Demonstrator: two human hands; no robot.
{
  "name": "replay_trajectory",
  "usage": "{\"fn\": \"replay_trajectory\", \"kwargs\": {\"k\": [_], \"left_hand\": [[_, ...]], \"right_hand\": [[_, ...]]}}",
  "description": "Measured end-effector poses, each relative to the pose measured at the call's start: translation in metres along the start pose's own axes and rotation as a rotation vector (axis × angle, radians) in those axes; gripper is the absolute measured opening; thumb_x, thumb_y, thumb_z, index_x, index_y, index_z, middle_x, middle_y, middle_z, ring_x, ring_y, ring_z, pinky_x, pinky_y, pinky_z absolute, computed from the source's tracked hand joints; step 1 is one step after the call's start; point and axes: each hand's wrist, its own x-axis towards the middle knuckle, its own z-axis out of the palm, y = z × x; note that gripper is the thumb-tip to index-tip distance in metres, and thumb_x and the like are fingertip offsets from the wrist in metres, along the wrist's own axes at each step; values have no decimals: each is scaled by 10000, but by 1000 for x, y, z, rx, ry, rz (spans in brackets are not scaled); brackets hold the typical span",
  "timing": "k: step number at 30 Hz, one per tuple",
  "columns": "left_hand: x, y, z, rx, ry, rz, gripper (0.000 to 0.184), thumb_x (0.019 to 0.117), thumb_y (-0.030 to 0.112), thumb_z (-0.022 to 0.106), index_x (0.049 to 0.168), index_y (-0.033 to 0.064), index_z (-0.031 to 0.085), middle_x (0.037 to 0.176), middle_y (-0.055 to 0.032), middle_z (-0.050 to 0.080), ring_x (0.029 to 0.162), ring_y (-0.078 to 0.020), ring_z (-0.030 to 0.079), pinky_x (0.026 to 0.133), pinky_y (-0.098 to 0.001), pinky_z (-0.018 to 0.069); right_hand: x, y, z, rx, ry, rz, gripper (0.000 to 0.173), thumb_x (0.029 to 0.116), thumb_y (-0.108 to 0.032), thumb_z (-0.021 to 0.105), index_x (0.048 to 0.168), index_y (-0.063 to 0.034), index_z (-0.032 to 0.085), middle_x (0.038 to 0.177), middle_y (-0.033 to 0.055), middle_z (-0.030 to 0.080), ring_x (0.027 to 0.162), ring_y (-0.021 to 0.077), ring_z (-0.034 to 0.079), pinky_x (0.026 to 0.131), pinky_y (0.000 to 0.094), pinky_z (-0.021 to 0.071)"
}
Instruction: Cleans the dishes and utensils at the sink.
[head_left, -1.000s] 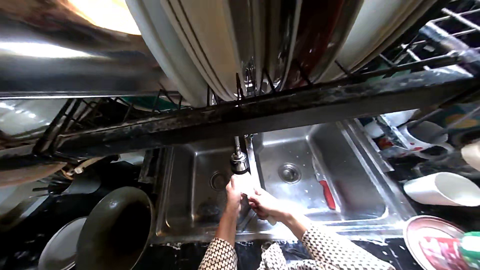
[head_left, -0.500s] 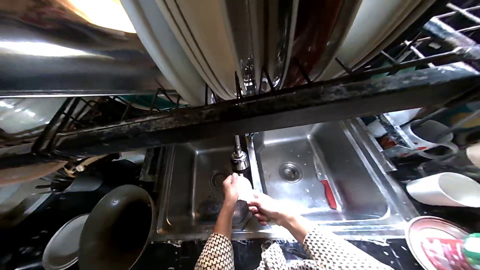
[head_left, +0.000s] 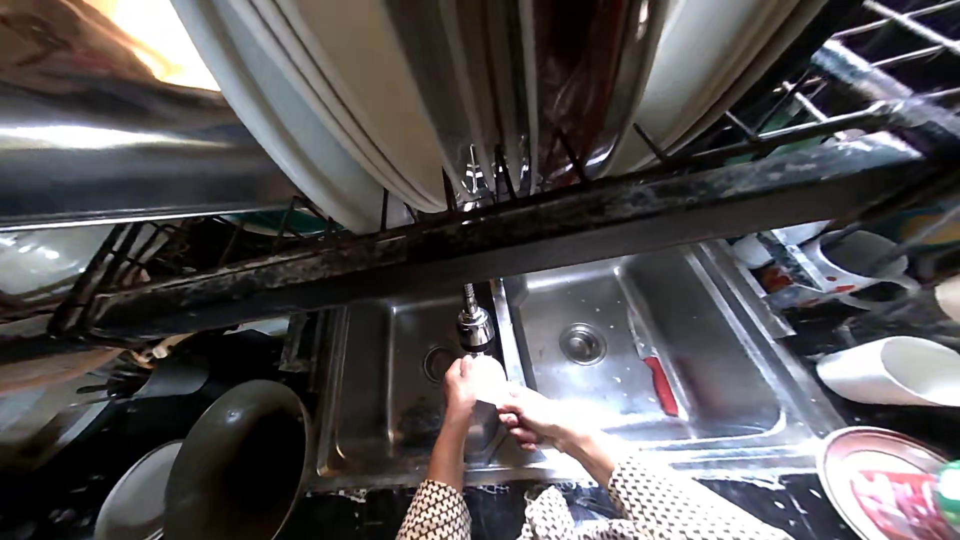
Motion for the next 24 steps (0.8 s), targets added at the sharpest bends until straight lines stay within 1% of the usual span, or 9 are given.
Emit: {"fn": "replay_trajectory", "kwargs": {"k": [2,4,7,11,13,17,20,22,24], "left_hand": [[1,4,-2,-42,25,-61,411,1125,203,386,1163,-124,632,1041,-265,650,948,-289,627,911,-457,508],[-2,10,-3,-124,43,-104,418,1131,216,363,1170,-121,606,1008,-237,627,892,-252,606,842,-423,520],[-15,11,-2,-268,-45,-85,314,1106,138,408,1263,-91,554,1009,-170,630,826,-163,615,739,-335,543],[-22,8,-3,-375,-187,-141,305,1054,52,461,1326,-73,516,1101,-181,645,903,-192,644,801,-371,560],[-20,14,-6,-398,-185,-194,291,1058,69,450,1309,-46,541,1058,-162,654,865,-191,651,763,-370,564],[-14,18,-6,-389,-168,-195,207,1069,94,461,1150,-39,598,911,-99,645,766,-142,628,708,-323,552],[-13,18,1,-356,-131,-188,236,1082,131,464,1123,-41,620,892,-97,647,762,-130,621,716,-314,544],[-13,15,6,-309,-63,-188,366,1114,233,431,1131,-63,645,915,-134,658,790,-155,624,757,-342,545],[-10,13,8,-248,24,-199,465,1130,292,376,1106,-85,647,926,-182,640,821,-209,608,788,-396,527]], "right_hand": [[0,0,3,-16,-3,-20,70,1097,-126,378,1155,-136,417,656,-31,421,434,58,360,379,216,339],[2,-1,4,-21,9,-39,66,1102,-128,369,1146,-133,418,651,-32,414,433,60,357,382,222,343],[4,0,1,33,51,-48,53,1099,-133,369,1064,-130,410,621,-40,408,415,55,349,373,216,348],[0,2,-3,88,1,-4,227,1099,-172,351,895,-144,445,570,-61,386,401,38,320,374,189,322],[-2,3,-4,71,-25,-2,247,1102,-187,347,877,-148,442,566,-65,381,403,37,322,376,187,327],[-4,5,-3,49,-50,1,289,1103,-205,345,831,-156,431,548,-69,357,393,35,303,376,187,320],[-6,6,-3,50,-23,2,255,1110,-203,344,878,-147,434,567,-64,371,401,39,315,378,187,326],[-6,8,1,-7,26,-11,192,1105,-188,360,937,-140,438,584,-54,387,411,51,333,381,201,328],[-3,14,4,-87,46,-32,88,1108,-167,381,1171,-122,421,654,-26,418,447,74,378,406,235,355]]}}
